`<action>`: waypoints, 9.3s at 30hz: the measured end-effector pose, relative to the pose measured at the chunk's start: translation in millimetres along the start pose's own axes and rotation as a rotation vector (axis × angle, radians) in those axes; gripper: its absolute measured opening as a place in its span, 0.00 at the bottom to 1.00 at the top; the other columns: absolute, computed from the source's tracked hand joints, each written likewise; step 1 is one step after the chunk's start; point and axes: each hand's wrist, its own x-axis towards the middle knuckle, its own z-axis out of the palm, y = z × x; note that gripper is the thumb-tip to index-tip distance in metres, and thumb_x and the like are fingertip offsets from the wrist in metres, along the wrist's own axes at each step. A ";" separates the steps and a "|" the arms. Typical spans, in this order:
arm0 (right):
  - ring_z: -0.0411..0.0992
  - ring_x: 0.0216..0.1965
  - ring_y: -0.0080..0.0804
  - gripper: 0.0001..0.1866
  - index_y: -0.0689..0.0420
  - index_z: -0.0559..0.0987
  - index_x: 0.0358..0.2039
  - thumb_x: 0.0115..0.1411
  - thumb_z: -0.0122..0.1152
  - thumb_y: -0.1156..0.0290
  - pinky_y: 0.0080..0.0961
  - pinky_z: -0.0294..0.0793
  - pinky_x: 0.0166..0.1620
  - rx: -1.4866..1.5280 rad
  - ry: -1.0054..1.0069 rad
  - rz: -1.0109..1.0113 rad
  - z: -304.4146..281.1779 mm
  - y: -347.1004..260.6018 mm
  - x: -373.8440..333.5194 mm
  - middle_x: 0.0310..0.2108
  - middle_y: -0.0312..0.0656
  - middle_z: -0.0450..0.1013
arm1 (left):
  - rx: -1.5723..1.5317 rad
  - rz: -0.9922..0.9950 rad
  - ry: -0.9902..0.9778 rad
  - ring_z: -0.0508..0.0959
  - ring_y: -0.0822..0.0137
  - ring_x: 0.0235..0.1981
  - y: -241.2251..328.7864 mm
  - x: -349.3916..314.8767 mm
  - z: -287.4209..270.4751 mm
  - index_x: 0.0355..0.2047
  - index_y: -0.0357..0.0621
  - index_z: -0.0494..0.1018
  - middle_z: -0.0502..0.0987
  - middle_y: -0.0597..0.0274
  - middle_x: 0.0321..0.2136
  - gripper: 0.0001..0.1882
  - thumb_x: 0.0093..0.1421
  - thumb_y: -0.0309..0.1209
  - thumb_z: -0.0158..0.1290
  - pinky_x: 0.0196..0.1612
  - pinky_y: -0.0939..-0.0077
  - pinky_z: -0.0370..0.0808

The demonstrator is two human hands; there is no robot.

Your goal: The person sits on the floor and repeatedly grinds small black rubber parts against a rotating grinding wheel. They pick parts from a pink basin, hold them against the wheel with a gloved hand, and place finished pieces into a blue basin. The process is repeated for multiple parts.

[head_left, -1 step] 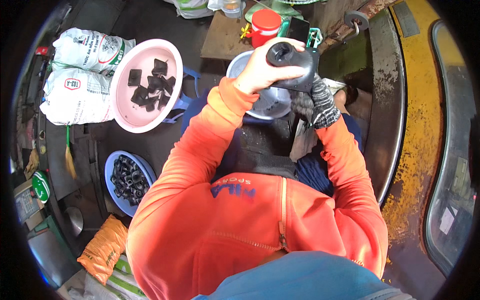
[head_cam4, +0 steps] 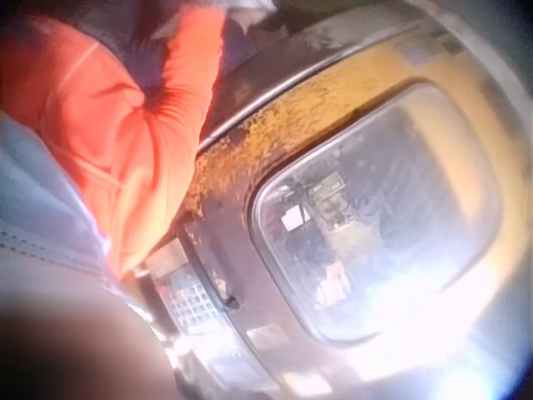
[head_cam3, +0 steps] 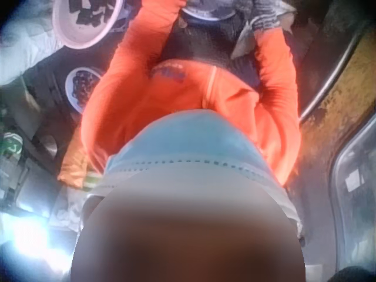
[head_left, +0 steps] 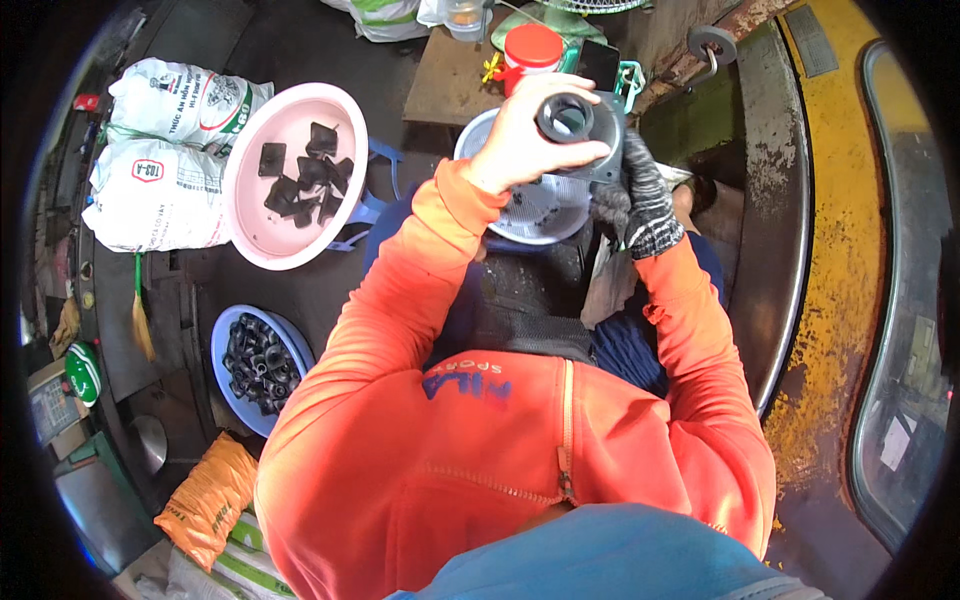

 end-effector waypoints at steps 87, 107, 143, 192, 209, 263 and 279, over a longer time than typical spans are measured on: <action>0.74 0.44 0.32 0.17 0.52 0.78 0.45 0.56 0.61 0.61 0.27 0.75 0.43 -1.540 0.131 -0.744 2.2 -36.1 -9.6 0.44 0.43 0.74 | -1.043 -0.243 -0.206 0.58 0.58 0.63 -19.6 -6.0 14.5 0.68 0.45 0.36 0.52 0.58 0.65 0.48 0.60 0.64 0.36 0.64 0.61 0.57; 0.75 0.45 0.38 0.19 0.51 0.75 0.51 0.60 0.57 0.62 0.29 0.74 0.47 -2.061 0.082 -0.800 -12.1 -31.5 -1.7 0.45 0.42 0.76 | -0.898 -0.689 0.026 0.76 0.47 0.42 -35.4 2.3 -11.9 0.52 0.22 0.62 0.73 0.38 0.43 0.35 0.46 0.37 0.46 0.43 0.47 0.75; 0.68 0.51 0.44 0.23 0.57 0.70 0.54 0.56 0.55 0.72 0.35 0.70 0.53 -1.972 -0.125 -0.979 15.0 3.2 -13.8 0.51 0.48 0.68 | -0.637 0.246 -0.001 0.76 0.66 0.40 2.5 6.0 5.3 0.57 0.32 0.61 0.73 0.54 0.44 0.30 0.58 0.33 0.55 0.45 0.73 0.74; 0.72 0.28 0.23 0.08 0.50 0.76 0.40 0.61 0.57 0.65 0.22 0.72 0.36 -0.532 0.395 0.380 -37.7 32.4 22.1 0.30 0.31 0.75 | -0.394 -0.853 1.999 0.76 0.61 0.37 -49.7 -486.7 -185.8 0.55 0.44 0.65 0.74 0.57 0.40 0.25 0.58 0.36 0.54 0.39 0.65 0.74; 0.62 0.59 0.33 0.26 0.58 0.64 0.60 0.66 0.49 0.58 0.32 0.59 0.63 -0.294 0.223 0.296 -47.1 8.4 20.9 0.60 0.40 0.64 | -0.615 -0.447 1.455 0.74 0.52 0.45 -16.9 -282.8 -253.6 0.50 0.38 0.63 0.71 0.53 0.49 0.18 0.64 0.33 0.46 0.49 0.58 0.74; 0.61 0.57 0.28 0.32 0.57 0.59 0.57 0.54 0.62 0.69 0.27 0.64 0.58 -1.560 -0.070 -0.326 9.2 7.1 1.6 0.54 0.38 0.61 | -0.082 0.254 -0.152 0.75 0.67 0.42 -13.8 -12.0 11.9 0.37 0.44 0.70 0.79 0.66 0.37 0.22 0.42 0.29 0.68 0.49 0.71 0.70; 0.70 0.47 0.32 0.25 0.59 0.70 0.49 0.51 0.66 0.69 0.30 0.71 0.47 -1.224 0.001 -0.296 -21.6 0.0 5.8 0.44 0.42 0.70 | -0.062 0.032 -0.305 0.73 0.66 0.50 -17.2 10.3 -12.3 0.49 0.42 0.71 0.74 0.59 0.48 0.36 0.38 0.34 0.72 0.58 0.71 0.66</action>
